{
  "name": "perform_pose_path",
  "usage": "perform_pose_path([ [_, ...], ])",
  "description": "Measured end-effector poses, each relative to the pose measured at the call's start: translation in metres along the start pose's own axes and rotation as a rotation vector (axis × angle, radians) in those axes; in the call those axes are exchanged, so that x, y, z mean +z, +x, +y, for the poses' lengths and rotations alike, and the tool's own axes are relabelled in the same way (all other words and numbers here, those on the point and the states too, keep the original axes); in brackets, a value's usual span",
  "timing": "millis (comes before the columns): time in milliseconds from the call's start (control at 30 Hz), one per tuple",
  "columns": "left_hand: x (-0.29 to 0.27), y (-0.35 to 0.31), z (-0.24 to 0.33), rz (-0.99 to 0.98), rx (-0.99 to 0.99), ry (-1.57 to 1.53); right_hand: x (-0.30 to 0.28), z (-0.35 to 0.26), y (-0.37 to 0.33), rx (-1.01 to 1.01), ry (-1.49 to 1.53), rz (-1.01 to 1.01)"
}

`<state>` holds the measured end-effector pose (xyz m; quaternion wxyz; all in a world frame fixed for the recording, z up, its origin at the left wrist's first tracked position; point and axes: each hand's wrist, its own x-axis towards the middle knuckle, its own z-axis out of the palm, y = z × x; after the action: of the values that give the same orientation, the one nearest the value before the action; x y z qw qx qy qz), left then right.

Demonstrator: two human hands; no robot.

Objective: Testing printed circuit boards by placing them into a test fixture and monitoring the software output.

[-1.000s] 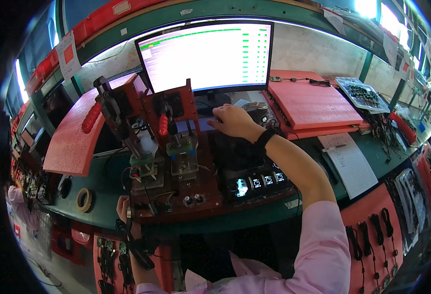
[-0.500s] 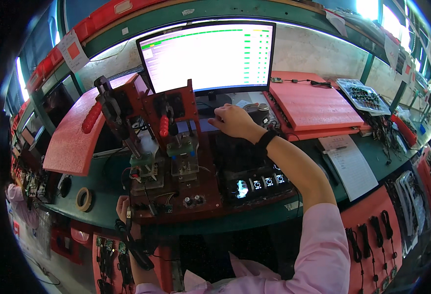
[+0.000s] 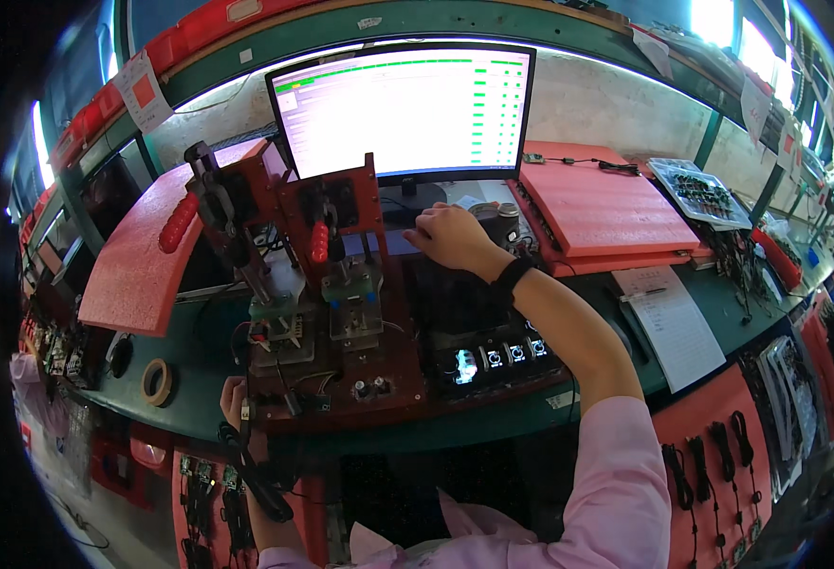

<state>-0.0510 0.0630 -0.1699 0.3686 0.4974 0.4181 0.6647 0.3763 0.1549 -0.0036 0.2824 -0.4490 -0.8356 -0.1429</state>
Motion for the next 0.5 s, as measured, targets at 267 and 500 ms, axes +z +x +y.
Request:
perform_pose_path([
  [267,-0.005,0.000,-0.006,-0.004,-0.039,0.031,0.002,0.002,0.000,-0.001,0.050,0.035],
  [500,0.001,0.001,0.004,-0.005,-0.011,-0.003,0.000,0.003,0.002,0.027,0.072,-0.002],
])
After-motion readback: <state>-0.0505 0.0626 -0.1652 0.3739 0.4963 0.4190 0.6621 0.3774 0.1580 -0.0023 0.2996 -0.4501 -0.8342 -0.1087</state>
